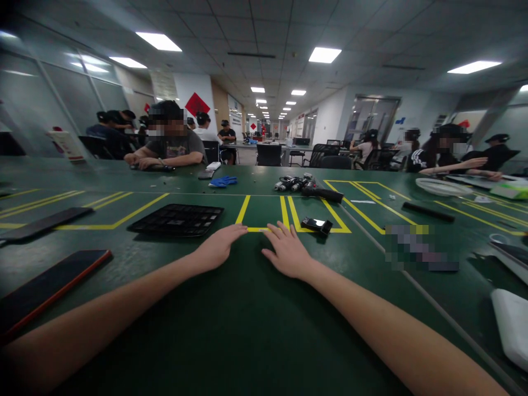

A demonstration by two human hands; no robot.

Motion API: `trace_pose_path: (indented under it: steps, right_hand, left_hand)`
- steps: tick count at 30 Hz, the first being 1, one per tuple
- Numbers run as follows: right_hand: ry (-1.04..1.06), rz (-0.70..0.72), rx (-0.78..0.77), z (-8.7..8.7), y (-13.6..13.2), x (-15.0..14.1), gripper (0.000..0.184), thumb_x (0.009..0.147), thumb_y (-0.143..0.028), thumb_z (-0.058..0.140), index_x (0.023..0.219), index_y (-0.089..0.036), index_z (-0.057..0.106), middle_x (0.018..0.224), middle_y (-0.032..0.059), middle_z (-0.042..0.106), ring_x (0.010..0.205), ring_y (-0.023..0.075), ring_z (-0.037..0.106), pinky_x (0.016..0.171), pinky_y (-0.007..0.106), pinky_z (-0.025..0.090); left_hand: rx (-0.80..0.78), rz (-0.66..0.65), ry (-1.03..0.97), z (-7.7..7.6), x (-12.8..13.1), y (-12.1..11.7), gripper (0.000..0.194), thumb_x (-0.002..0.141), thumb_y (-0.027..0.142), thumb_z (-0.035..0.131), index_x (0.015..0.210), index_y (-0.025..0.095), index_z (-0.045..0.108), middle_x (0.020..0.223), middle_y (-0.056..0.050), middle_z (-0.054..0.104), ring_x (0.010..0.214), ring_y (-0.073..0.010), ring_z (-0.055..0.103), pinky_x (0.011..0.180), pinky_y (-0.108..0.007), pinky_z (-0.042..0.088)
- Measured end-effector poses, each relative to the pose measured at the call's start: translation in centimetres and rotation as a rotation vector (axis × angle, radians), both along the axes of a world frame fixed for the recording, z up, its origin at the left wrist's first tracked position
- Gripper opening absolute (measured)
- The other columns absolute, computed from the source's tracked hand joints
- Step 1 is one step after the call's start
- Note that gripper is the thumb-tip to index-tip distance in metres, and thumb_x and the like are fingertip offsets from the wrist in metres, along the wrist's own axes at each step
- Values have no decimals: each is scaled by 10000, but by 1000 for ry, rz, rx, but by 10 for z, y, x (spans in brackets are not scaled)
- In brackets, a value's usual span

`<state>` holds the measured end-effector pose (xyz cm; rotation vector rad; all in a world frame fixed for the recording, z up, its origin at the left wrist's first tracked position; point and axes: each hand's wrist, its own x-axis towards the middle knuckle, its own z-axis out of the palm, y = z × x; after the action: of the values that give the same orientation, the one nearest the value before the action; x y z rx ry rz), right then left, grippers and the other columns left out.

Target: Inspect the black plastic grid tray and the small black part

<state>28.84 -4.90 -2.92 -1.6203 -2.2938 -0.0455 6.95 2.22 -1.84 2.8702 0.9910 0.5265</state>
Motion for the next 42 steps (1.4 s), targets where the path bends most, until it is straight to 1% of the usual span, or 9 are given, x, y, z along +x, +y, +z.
trace_pose_path:
  steps: [4, 7, 10, 13, 18, 25, 29, 36, 42]
  right_hand:
    - [-16, 110, -139, 0, -6, -9, 501, 892, -480, 286, 1292, -219, 436, 1384, 72, 427, 1287, 275, 354, 1071, 544, 253]
    - [1, 110, -66, 5, 0, 0, 499, 891, -465, 306, 1280, -185, 447, 1348, 87, 463, 1259, 254, 386, 1062, 479, 305]
    - [-11, -37, 117, 12, 11, 26, 472, 886, -414, 344, 1271, -163, 453, 1340, 101, 466, 1272, 265, 358, 1079, 496, 259]
    - [-75, -304, 242, 11, 21, 63, 469, 869, -376, 379, 1257, -126, 463, 1358, 129, 435, 1290, 318, 301, 1068, 544, 220]
    - [-131, -509, 52, -6, 29, 106, 466, 841, -388, 415, 1211, -115, 489, 1223, 173, 537, 1145, 340, 448, 959, 533, 334]
    - [-108, -491, 5, -13, 30, 110, 456, 858, -368, 367, 1217, -110, 480, 1165, 177, 559, 1053, 328, 495, 883, 426, 395]
    - [-95, -492, 16, -13, 31, 111, 451, 859, -368, 370, 1217, -117, 481, 1162, 171, 560, 1045, 329, 494, 870, 421, 399]
    - [-110, -497, 5, -14, 32, 110, 428, 861, -358, 382, 1202, -122, 486, 1140, 170, 569, 1038, 321, 499, 877, 418, 391]
    - [-113, -494, -7, -13, 31, 111, 438, 864, -369, 372, 1208, -122, 482, 1160, 172, 560, 1044, 322, 497, 880, 415, 389]
  left_hand:
    - [-94, 4, 38, -12, 6, 10, 426, 835, 68, 332, 1193, 121, 558, 1268, -117, 558, 1195, -197, 482, 1037, -386, 345]
    - [-11, -33, 22, -8, 3, 7, 360, 878, 148, 362, 1163, 137, 580, 1299, -111, 531, 1251, -224, 418, 1058, -430, 303]
    - [40, -116, 7, 1, -1, -19, 325, 885, 193, 408, 1159, 187, 583, 1351, -74, 484, 1316, -247, 312, 1061, -486, 273]
    - [-25, -267, 61, 7, -4, -53, 304, 899, 217, 408, 1143, 204, 588, 1308, -58, 526, 1262, -219, 392, 1028, -444, 334]
    - [-67, -347, 78, 9, -6, -81, 283, 898, 192, 410, 1120, 188, 585, 1171, -61, 601, 1088, -177, 526, 947, -343, 409]
    - [114, 65, 136, 15, -1, -54, 259, 903, 293, 379, 1003, 142, 565, 915, -88, 599, 773, -193, 571, 659, -312, 465]
    - [29, 329, 170, 19, 4, -23, 332, 883, 352, 411, 1005, 85, 565, 869, -151, 620, 756, -256, 603, 608, -348, 470]
    - [-243, 360, -37, 14, 0, -2, 59, 760, 159, 559, 782, 127, 602, 868, -132, 655, 876, -258, 617, 788, -363, 465]
    - [-444, 490, -366, 46, -33, 32, 116, 755, 114, 427, 725, 139, 537, 644, -61, 616, 572, -161, 617, 524, -264, 501]
